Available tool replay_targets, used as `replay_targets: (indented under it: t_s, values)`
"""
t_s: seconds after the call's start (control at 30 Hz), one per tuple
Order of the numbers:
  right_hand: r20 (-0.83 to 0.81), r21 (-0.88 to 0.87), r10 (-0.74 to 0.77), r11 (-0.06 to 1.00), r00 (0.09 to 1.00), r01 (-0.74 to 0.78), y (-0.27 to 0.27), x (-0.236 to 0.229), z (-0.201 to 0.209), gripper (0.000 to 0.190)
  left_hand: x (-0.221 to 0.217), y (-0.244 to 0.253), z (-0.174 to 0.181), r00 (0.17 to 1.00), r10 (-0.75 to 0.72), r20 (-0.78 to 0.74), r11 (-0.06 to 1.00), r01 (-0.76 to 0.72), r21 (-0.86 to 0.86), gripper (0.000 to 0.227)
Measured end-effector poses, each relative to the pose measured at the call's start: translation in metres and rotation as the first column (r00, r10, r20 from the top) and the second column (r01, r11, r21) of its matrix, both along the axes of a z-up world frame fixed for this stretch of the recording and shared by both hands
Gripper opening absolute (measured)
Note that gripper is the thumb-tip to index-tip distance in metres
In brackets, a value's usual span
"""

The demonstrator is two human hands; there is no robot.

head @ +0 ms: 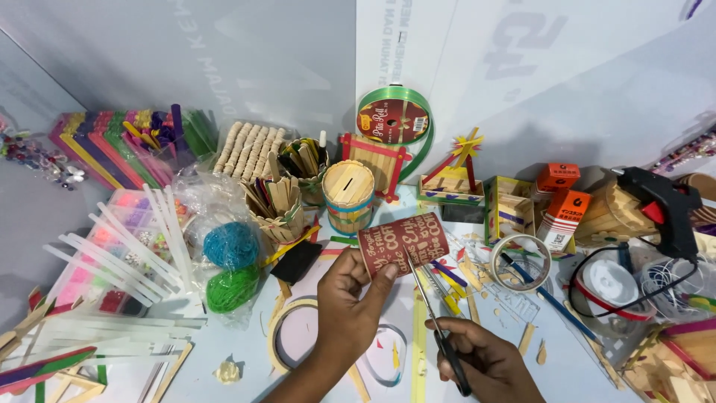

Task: Applying and securing a decorative ribbon around a small cylindrical container using glue.

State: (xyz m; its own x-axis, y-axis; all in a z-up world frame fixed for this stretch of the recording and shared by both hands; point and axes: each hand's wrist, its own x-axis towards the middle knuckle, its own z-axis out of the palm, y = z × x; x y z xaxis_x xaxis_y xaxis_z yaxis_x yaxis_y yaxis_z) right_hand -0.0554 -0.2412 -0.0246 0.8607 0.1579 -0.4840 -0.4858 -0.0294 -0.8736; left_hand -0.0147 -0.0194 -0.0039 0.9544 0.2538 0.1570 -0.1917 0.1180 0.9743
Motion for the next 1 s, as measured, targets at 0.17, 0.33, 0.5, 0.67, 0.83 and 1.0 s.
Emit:
replay_targets:
  t_s: [0.17, 0.33, 0.5, 0.67, 0.83, 1.0]
  values:
    - [-0.001, -0.039, 0.006, 0.999, 1.000, -0.007, 0.004, 0.000, 0.005, 0.056, 0.002, 0.003, 0.000, 0.996, -0.080, -0.033, 0.993, 0.077, -0.090, 0.013]
    - [-0.018, -0.119, -0.008, 0.993, 1.000, 0.006, 0.006, 0.003, 0.013, 0.055, 0.003, 0.003, 0.014, 0.973, -0.204, -0.103, 0.943, 0.167, -0.288, 0.022]
    - [-0.026, -0.096, 0.045, 0.994, 0.999, -0.047, 0.002, 0.001, 0.002, 0.057, 0.009, 0.003, 0.010, 0.956, -0.149, -0.254, 0.927, 0.046, -0.371, 0.021]
    - [-0.041, -0.039, -0.004, 0.999, 0.999, 0.003, -0.003, -0.001, -0.007, 0.056, 0.005, 0.002, 0.009, 0.975, -0.096, -0.199, 0.969, 0.045, -0.245, 0.046]
    - [-0.029, 0.184, -0.109, 0.976, 0.994, 0.112, -0.002, -0.001, -0.010, 0.057, 0.001, -0.005, 0.015, 0.945, -0.176, -0.275, 0.973, 0.125, -0.194, 0.021]
    - [-0.127, 0.113, -0.165, 0.977, 0.978, 0.179, -0.001, -0.001, -0.005, 0.053, -0.006, -0.014, 0.005, 0.976, -0.129, -0.173, 0.987, 0.109, -0.121, 0.018]
